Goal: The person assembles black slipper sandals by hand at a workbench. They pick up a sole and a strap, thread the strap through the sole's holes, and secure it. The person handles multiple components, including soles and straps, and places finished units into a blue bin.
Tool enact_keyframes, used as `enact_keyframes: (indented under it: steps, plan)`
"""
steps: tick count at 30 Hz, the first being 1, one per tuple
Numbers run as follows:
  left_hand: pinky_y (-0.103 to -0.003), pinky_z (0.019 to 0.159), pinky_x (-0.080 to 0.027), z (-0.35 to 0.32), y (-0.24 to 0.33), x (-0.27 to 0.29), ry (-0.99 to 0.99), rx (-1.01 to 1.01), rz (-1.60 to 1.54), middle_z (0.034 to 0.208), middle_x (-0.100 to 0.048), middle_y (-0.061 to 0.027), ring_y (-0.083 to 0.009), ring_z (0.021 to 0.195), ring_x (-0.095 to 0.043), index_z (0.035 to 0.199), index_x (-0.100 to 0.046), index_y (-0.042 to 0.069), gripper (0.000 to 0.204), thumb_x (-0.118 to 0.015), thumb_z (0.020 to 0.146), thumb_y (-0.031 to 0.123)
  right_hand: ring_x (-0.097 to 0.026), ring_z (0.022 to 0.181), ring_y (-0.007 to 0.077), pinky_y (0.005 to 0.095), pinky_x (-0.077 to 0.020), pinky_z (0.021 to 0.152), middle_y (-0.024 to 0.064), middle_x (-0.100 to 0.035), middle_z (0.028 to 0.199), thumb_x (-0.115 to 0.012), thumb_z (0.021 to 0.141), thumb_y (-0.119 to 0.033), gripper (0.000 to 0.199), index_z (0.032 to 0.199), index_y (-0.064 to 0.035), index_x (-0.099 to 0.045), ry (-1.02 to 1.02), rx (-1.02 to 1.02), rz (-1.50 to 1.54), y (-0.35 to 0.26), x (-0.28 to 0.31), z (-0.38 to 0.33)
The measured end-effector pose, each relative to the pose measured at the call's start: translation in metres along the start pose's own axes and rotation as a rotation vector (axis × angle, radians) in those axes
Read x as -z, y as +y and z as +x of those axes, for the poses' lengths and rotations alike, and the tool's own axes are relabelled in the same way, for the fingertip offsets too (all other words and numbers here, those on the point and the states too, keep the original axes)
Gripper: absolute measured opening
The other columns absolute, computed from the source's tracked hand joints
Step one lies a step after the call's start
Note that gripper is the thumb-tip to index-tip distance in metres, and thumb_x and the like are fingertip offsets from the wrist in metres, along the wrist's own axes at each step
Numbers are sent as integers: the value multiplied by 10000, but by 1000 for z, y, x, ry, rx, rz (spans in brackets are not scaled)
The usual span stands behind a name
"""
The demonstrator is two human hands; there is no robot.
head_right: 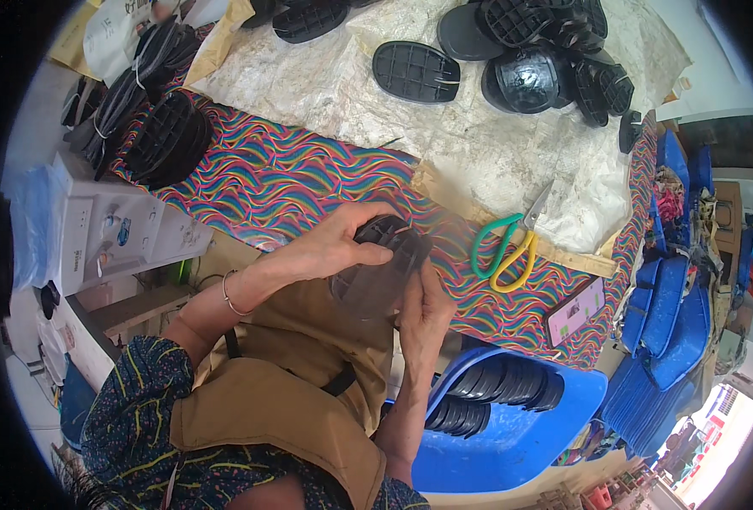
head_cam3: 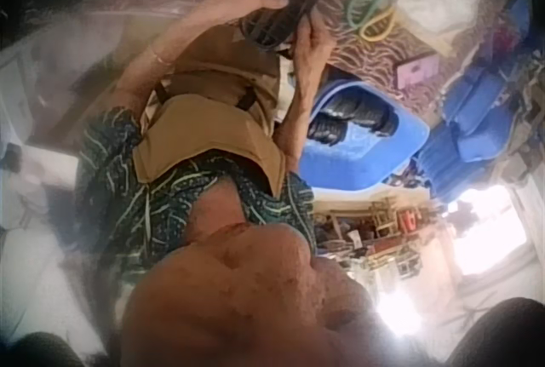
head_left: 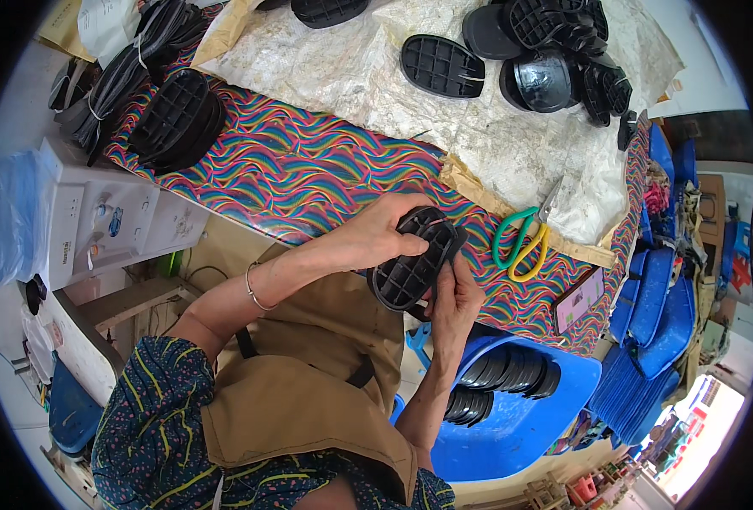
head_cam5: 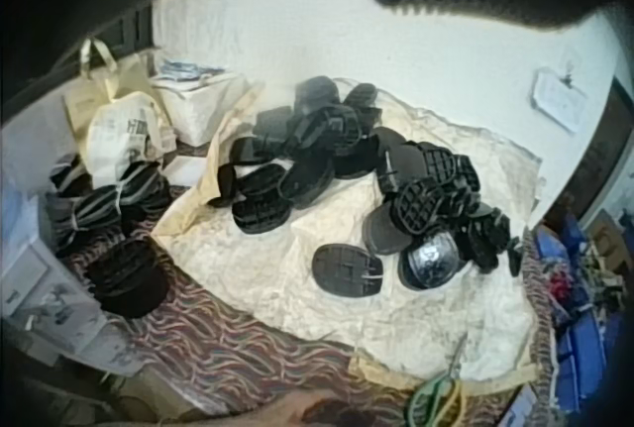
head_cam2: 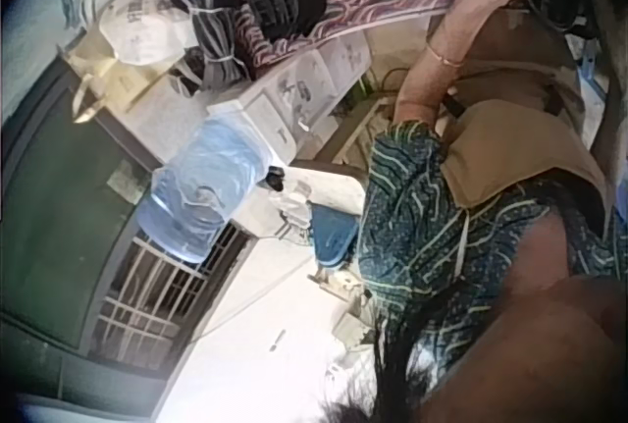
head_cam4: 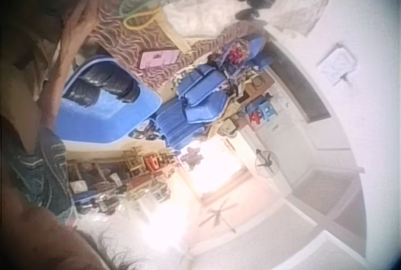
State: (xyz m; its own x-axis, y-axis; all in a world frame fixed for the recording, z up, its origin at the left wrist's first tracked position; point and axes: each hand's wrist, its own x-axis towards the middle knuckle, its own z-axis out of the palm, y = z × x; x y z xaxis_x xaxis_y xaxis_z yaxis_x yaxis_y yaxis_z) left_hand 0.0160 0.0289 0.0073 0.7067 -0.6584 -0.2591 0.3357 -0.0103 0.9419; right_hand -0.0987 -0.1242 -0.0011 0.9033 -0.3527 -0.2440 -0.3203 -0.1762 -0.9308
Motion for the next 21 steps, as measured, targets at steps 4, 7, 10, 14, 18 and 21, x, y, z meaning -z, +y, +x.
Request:
enact_keyframes:
  steps: [4,7,10,14,18,21]
  plan:
    - [-244,746,-464,-3,0,-4,75,20,-33,884,-620,18,-57,831,-561,1047,-640,3,243,-682,808,12,-434,503,24,206,-350,435,-41,-503,654,-475,1021,-68,346,1348,-29,-583,-51,122,-73,5,3,2]
    - [-235,734,-463,-10,4,-9,124,12,-92,873,-620,26,-52,818,-563,1041,-652,8,242,-683,801,8,-452,528,36,211,-371,463,-27,-502,668,-461,1021,-53,351,1353,-23,-573,-59,187,-204,3,8,-6]
    - [-234,732,-470,-15,4,-10,197,-58,-84,867,-626,25,-56,805,-572,1049,-659,8,248,-679,802,15,-487,551,83,248,-412,508,33,-517,656,-464,982,-7,416,1389,-36,-540,-65,149,-216,-13,10,-22]
    - [-236,746,-480,-24,19,-12,199,-103,-82,882,-648,12,-65,808,-589,1054,-664,6,251,-674,804,29,-495,530,97,266,-425,505,44,-531,633,-482,984,-12,404,1381,-45,-553,-30,126,-161,-22,7,-46]
    - [-239,763,-484,-31,25,-14,232,-173,-121,909,-669,0,-70,837,-600,1046,-671,0,244,-672,803,23,-521,518,79,255,-427,484,32,-557,626,-500,1019,-72,290,1280,-21,-617,53,119,-146,-26,0,-67]
    - [-241,770,-488,-40,36,-20,270,-197,-150,916,-677,-8,-74,838,-606,1047,-672,-7,247,-672,801,12,-537,522,76,246,-428,482,30,-580,633,-495,1022,-70,261,1235,-4,-631,81,110,-72,-38,-5,-82]
